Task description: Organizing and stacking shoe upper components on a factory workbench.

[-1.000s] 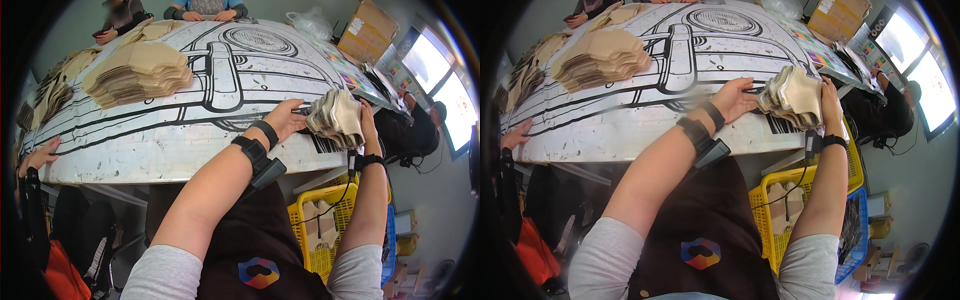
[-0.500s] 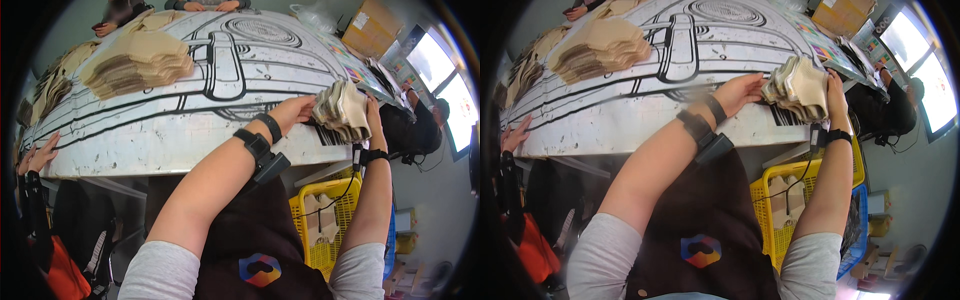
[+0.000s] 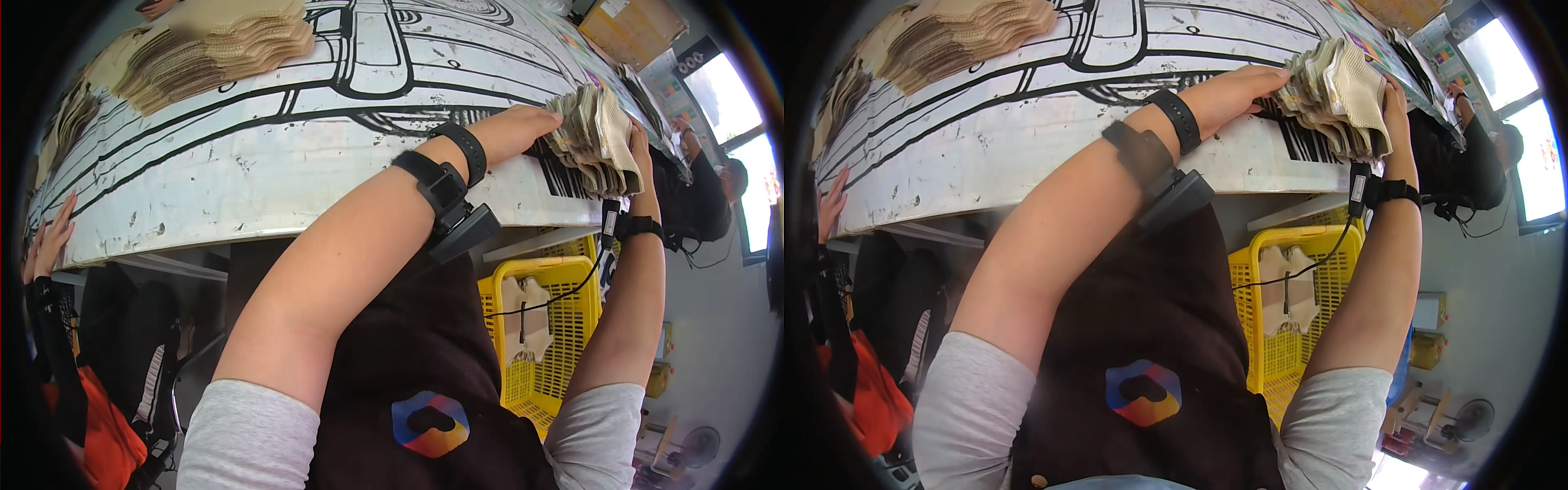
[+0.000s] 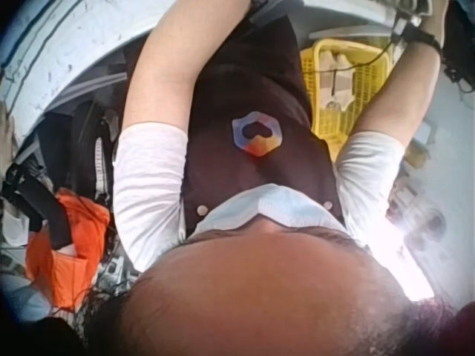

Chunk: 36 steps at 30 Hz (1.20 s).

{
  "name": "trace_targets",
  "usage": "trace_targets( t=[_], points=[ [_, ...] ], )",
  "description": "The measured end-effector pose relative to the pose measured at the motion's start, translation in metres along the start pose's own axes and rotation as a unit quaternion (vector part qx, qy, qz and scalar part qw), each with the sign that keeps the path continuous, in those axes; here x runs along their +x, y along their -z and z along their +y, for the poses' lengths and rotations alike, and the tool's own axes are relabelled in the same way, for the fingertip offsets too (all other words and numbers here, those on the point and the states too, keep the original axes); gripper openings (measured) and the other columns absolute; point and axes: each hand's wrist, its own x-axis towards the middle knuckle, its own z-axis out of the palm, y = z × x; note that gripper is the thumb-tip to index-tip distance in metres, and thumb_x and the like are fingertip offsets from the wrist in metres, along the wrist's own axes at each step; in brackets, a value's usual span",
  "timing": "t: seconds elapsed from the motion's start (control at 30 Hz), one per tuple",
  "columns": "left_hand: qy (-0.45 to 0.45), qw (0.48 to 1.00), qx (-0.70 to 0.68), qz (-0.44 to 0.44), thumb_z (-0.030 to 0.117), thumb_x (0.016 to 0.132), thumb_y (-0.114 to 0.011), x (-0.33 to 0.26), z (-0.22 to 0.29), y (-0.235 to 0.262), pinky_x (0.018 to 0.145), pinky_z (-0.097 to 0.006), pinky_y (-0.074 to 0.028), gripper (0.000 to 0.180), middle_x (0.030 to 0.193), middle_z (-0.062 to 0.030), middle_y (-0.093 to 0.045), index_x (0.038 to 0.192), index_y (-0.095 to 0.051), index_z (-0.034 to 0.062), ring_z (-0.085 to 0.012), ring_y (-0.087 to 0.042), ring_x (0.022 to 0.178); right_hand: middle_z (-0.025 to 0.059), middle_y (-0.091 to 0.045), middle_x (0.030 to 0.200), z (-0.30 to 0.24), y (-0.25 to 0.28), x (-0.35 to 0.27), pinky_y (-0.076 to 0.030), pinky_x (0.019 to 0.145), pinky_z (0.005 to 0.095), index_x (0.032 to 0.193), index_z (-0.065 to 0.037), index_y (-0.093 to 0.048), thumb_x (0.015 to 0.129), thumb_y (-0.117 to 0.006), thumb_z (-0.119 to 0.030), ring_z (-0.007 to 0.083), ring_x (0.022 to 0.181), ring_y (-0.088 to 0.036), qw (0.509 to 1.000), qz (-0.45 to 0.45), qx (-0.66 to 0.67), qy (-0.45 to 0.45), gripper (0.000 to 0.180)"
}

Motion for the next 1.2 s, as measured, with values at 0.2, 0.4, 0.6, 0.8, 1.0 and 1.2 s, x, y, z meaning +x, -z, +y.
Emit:
trace_targets(
  t=[0.2,0.4,0.6,0.8,1.0,1.2],
  points=[
    [-0.016,0.998,0.06,-0.016,0.043,0.09,-0.039,0.001,-0.002,0.001,0.082,-0.029,-0.041,0.052,0.101,-0.0117,-0.059,0.12,-0.048,0.0007,-0.0183,-0.054,0.088,0.0133,-0.048,0.118,0.003,0.001,0.001,-0.041,0.091,0.0277,0.122,-0.001,-0.044,0.094,-0.032,-0.022,0.0173,0.105,-0.05,1.0,0.002,-0.015,0.011,0.037],
    [0.015,0.999,0.033,-0.029,0.048,0.092,-0.035,0.001,0.0,0.0,0.098,-0.028,-0.03,0.057,0.118,-0.0082,-0.049,0.127,-0.041,0.004,-0.0132,-0.045,0.106,0.0138,-0.047,0.119,0.008,0.007,0.003,-0.038,0.093,0.0273,0.123,-0.002,-0.045,0.094,-0.032,-0.022,0.0177,0.106,-0.049,0.992,0.009,-0.105,0.064,0.037],
    [0.026,0.999,-0.006,-0.044,0.05,0.092,-0.031,0.002,-0.001,0.001,0.101,-0.029,-0.028,0.06,0.122,-0.0077,-0.047,0.13,-0.038,0.0041,-0.0141,-0.044,0.109,0.0116,-0.045,0.121,0.02,0.019,0.013,-0.035,0.095,0.0269,0.124,-0.002,-0.044,0.095,-0.033,-0.024,0.0164,0.108,-0.047,0.997,-0.004,-0.057,0.054,0.037],
    [-0.013,0.972,0.234,0.017,0.049,0.092,-0.029,-0.01,0.01,0.003,0.092,-0.033,-0.036,0.059,0.118,-0.018,-0.052,0.124,-0.045,0.0021,-0.0267,-0.05,0.106,0.0115,-0.045,0.121,0.02,0.017,0.011,-0.036,0.095,0.0268,0.123,-0.002,-0.044,0.095,-0.033,-0.025,0.0162,0.108,-0.047,0.998,-0.003,-0.044,0.045,0.038],
    [-0.155,0.938,0.31,0.022,0.048,0.093,-0.025,-0.002,-0.007,0.008,0.089,-0.036,-0.038,0.058,0.108,-0.0203,-0.057,0.122,-0.047,0.0037,-0.0305,-0.053,0.095,0.0124,-0.045,0.121,0.014,0.01,0.009,-0.036,0.095,0.0267,0.123,-0.002,-0.045,0.095,-0.033,-0.025,0.0167,0.108,-0.046,0.998,-0.005,-0.043,0.038,0.038],
    [-0.066,0.952,0.295,0.043,0.043,0.093,-0.023,-0.008,0.005,0.002,0.088,-0.04,-0.039,0.054,0.104,-0.0257,-0.057,0.113,-0.052,0.0016,-0.039,-0.053,0.095,0.0163,-0.046,0.122,0.011,0.01,0.006,-0.033,0.095,0.0288,0.122,-0.004,-0.048,0.092,-0.032,-0.025,0.0217,0.111,-0.044,0.983,0.012,-0.168,0.079,0.039]
  ],
)
